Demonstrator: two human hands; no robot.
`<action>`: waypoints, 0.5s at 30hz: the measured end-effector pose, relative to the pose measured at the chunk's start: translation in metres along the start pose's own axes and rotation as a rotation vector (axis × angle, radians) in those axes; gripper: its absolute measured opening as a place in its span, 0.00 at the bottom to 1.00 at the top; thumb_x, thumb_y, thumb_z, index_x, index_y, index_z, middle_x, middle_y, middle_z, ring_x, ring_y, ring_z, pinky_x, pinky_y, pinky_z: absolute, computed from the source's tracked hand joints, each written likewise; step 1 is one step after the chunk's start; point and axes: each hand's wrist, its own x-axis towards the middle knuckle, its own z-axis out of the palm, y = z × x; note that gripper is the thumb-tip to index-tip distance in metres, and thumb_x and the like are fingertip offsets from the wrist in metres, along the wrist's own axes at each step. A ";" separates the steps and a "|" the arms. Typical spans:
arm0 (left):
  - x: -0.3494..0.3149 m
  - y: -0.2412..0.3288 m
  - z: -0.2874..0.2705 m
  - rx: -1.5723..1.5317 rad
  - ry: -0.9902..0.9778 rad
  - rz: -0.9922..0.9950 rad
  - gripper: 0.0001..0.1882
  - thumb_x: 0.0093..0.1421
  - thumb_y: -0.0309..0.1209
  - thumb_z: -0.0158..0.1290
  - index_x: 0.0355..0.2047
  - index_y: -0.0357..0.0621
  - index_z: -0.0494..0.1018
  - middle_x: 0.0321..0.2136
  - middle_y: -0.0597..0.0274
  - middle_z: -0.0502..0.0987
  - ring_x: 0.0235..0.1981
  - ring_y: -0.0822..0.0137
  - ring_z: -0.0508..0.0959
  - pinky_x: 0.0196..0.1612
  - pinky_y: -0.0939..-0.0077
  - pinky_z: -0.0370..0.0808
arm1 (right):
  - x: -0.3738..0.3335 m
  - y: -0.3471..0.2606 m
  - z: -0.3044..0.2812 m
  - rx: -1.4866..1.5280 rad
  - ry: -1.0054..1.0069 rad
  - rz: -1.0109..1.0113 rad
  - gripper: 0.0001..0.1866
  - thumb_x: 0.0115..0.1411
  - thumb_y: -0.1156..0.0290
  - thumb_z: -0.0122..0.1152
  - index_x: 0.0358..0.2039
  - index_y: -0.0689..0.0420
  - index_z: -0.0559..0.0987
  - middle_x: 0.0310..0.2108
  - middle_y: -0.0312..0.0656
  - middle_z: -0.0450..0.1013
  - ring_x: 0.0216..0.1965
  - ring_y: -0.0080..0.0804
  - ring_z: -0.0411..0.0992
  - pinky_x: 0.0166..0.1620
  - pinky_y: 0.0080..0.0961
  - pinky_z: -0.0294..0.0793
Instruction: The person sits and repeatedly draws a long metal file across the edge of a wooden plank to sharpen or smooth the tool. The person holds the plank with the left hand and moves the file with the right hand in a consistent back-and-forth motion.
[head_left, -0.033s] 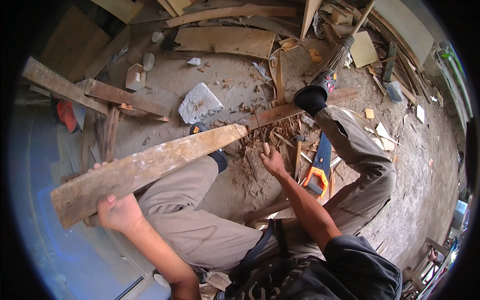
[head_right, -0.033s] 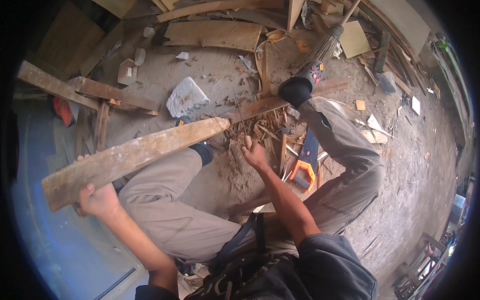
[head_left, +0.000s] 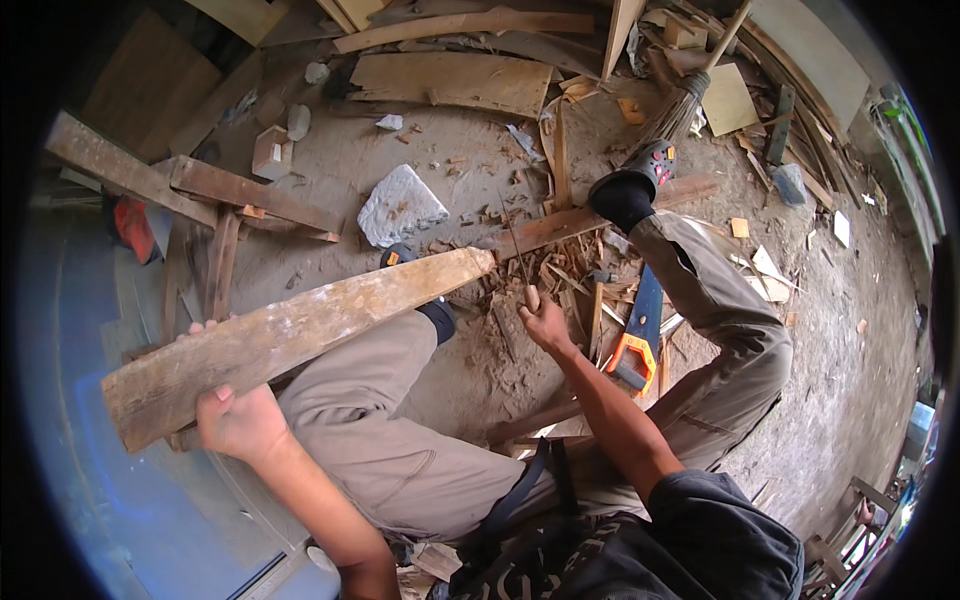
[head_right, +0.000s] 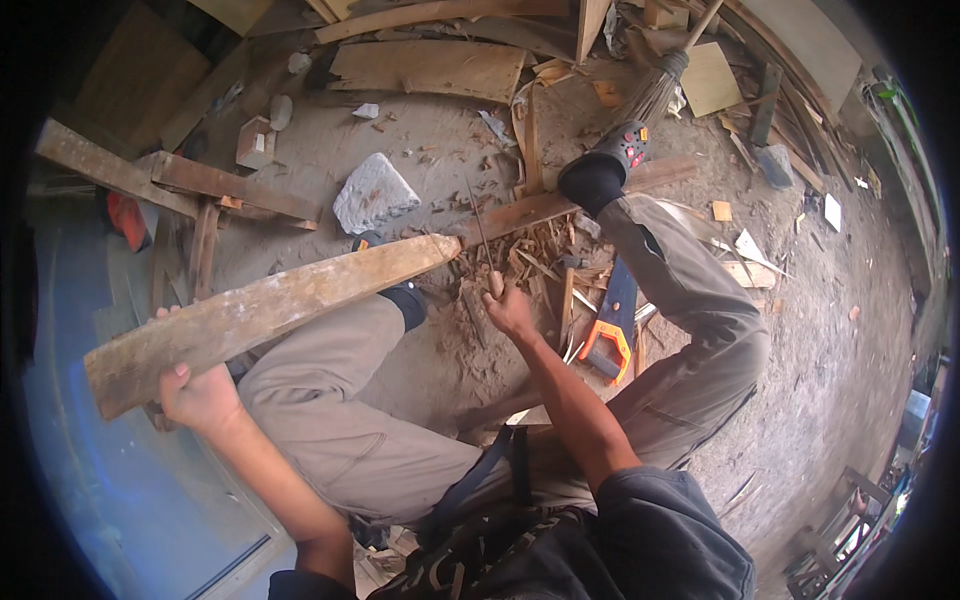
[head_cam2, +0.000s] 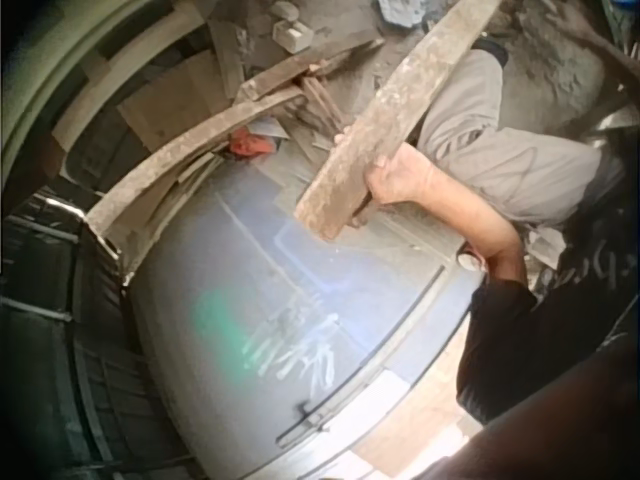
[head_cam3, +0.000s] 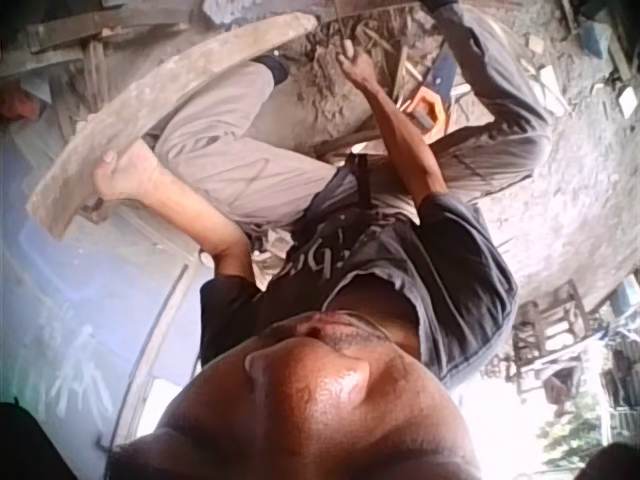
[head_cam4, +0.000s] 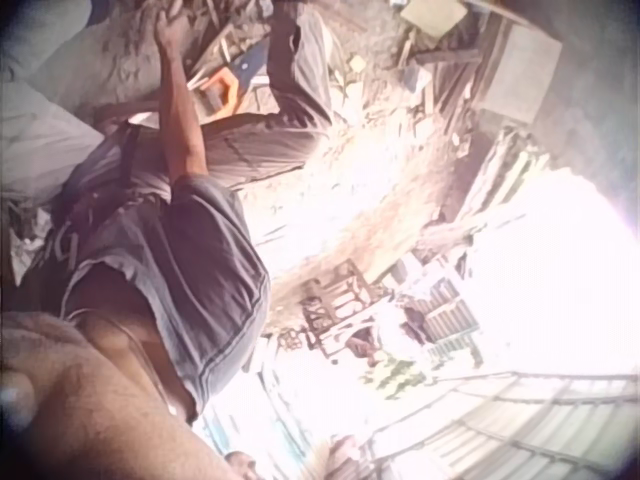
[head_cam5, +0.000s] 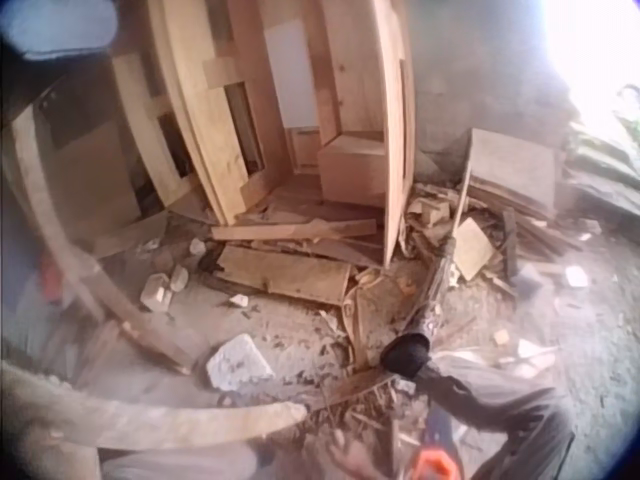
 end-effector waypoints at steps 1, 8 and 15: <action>-0.001 -0.003 0.006 0.004 0.017 0.011 0.44 0.34 0.25 0.46 0.58 0.29 0.61 0.55 0.46 0.69 0.61 0.49 0.66 0.69 0.42 0.54 | -0.001 -0.001 0.002 0.039 0.023 -0.024 0.24 0.57 0.54 0.62 0.41 0.64 0.76 0.29 0.50 0.75 0.32 0.39 0.74 0.39 0.36 0.72; 0.005 0.003 0.003 0.006 0.101 0.057 0.43 0.35 0.24 0.46 0.58 0.28 0.61 0.55 0.45 0.69 0.61 0.48 0.66 0.70 0.45 0.55 | -0.008 -0.057 -0.013 0.202 -0.068 -0.038 0.29 0.61 0.48 0.62 0.48 0.62 0.75 0.33 0.51 0.75 0.36 0.39 0.74 0.43 0.33 0.73; 0.009 -0.005 0.007 0.013 0.069 0.036 0.42 0.37 0.24 0.46 0.59 0.27 0.61 0.56 0.46 0.69 0.62 0.51 0.66 0.69 0.49 0.56 | -0.008 -0.040 -0.002 0.261 0.026 -0.001 0.27 0.63 0.47 0.61 0.46 0.61 0.78 0.31 0.46 0.75 0.36 0.34 0.73 0.42 0.31 0.72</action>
